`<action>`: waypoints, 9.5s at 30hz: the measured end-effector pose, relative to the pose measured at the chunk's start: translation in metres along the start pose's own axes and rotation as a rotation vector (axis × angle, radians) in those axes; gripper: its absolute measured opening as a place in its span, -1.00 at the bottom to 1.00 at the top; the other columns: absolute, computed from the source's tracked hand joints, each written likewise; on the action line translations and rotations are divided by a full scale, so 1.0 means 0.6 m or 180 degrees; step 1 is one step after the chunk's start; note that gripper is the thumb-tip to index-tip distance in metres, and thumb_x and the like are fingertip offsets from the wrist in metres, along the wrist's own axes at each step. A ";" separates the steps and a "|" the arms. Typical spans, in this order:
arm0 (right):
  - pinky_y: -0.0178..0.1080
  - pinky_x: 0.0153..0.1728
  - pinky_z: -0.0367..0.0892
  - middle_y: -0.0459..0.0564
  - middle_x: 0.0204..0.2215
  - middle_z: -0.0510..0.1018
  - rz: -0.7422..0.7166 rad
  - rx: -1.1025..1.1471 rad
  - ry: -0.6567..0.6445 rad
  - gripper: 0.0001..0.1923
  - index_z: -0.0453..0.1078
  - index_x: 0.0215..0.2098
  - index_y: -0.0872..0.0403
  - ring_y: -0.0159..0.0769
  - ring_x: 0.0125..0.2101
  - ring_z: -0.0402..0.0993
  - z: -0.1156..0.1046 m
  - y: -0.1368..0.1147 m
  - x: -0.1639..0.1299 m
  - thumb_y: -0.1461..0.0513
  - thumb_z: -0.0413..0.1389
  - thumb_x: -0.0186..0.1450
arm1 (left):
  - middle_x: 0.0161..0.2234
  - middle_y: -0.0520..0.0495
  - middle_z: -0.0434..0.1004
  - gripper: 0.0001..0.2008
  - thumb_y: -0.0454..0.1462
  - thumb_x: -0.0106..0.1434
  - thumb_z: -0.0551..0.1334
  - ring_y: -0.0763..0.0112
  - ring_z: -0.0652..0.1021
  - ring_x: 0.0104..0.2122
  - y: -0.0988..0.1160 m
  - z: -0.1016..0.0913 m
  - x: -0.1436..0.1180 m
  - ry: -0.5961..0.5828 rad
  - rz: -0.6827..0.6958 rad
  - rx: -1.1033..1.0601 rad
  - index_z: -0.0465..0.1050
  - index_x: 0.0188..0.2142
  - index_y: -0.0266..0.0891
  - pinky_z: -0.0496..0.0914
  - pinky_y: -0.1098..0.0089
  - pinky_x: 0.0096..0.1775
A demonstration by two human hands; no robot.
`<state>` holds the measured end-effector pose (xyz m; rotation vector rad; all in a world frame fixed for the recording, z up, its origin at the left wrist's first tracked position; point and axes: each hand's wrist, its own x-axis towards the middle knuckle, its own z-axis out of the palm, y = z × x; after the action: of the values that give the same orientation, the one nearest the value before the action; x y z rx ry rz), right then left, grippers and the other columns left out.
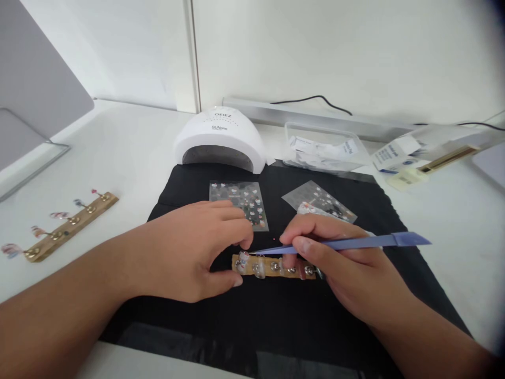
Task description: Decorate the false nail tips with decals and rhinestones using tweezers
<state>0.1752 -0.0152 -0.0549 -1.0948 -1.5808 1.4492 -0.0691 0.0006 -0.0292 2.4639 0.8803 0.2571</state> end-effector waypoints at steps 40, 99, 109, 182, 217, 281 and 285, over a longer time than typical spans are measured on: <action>-0.41 -0.53 0.37 -0.14 -0.55 0.55 -0.0127 -0.0057 -0.0014 -0.87 0.53 -0.32 -0.01 -0.44 -0.57 0.41 -0.006 0.000 0.000 0.22 0.16 0.38 | -0.33 0.04 0.49 -0.93 -0.29 0.22 0.29 0.36 0.46 -0.28 0.003 0.004 0.003 -0.0044 -0.0105 -0.0050 0.44 -0.28 -0.21 0.27 0.33 -0.23; -0.10 -0.41 0.31 -0.07 -0.55 0.59 -0.1568 0.0982 0.0881 -0.92 0.59 -0.31 0.03 -0.22 -0.53 0.46 -0.046 0.009 0.014 0.21 0.24 0.29 | -0.22 -0.02 0.39 -0.72 -0.51 0.31 0.08 0.46 0.41 -0.24 -0.008 0.007 0.003 -0.0211 0.0167 -0.0704 0.52 -0.20 -0.24 0.29 0.42 -0.17; -0.12 -0.42 0.31 -0.06 -0.55 0.58 -0.1515 0.1022 0.1018 -0.92 0.59 -0.33 0.04 -0.26 -0.53 0.45 -0.045 0.011 0.014 0.22 0.24 0.28 | -0.21 -0.02 0.38 -0.73 -0.56 0.27 0.09 0.47 0.42 -0.22 -0.008 0.006 0.002 -0.0010 0.0284 -0.0901 0.49 -0.24 -0.26 0.31 0.44 -0.16; 0.28 0.02 0.32 -0.05 -0.46 0.56 -0.3475 -0.0533 0.1200 -0.85 0.42 -0.20 -0.07 -0.04 -0.27 0.52 0.002 0.008 -0.022 0.28 0.06 0.32 | -0.39 0.03 0.42 -0.75 -0.17 0.21 0.37 0.39 0.47 -0.38 0.042 0.042 0.057 0.2862 -0.0640 -0.1588 0.41 -0.18 -0.18 0.44 0.37 -0.31; 0.06 -0.16 0.37 0.00 -0.44 0.54 -0.3242 -0.0015 0.0792 -0.84 0.48 -0.15 0.12 -0.18 -0.39 0.47 -0.013 0.014 -0.025 0.34 0.08 0.35 | -0.32 0.08 0.55 -0.73 -0.42 0.22 0.38 0.61 0.51 -0.37 0.045 0.057 0.030 0.2229 0.0182 -0.2710 0.60 -0.13 -0.04 0.44 0.63 -0.27; -0.09 -0.41 0.48 -0.02 -0.53 0.53 -0.3298 -0.0818 0.0238 -0.86 0.48 -0.25 0.12 -0.28 -0.57 0.45 -0.041 -0.037 -0.025 0.38 0.11 0.25 | -0.41 0.01 0.49 -0.90 -0.37 0.25 0.36 0.53 0.51 -0.46 0.060 0.030 0.030 0.1902 0.0321 -0.1664 0.58 -0.21 -0.24 0.42 0.56 -0.44; -0.10 -0.41 0.47 -0.02 -0.52 0.54 -0.3206 -0.0829 0.0120 -0.86 0.48 -0.24 0.11 -0.28 -0.56 0.45 -0.042 -0.033 -0.025 0.38 0.12 0.25 | -0.40 0.01 0.49 -0.88 -0.40 0.24 0.35 0.53 0.50 -0.47 0.059 0.030 0.030 0.1890 0.0296 -0.1696 0.58 -0.21 -0.23 0.41 0.55 -0.44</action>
<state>0.2018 -0.0191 -0.0316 -0.3044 -1.9003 0.5489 -0.0300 -0.0190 -0.0259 1.9392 0.7844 1.1400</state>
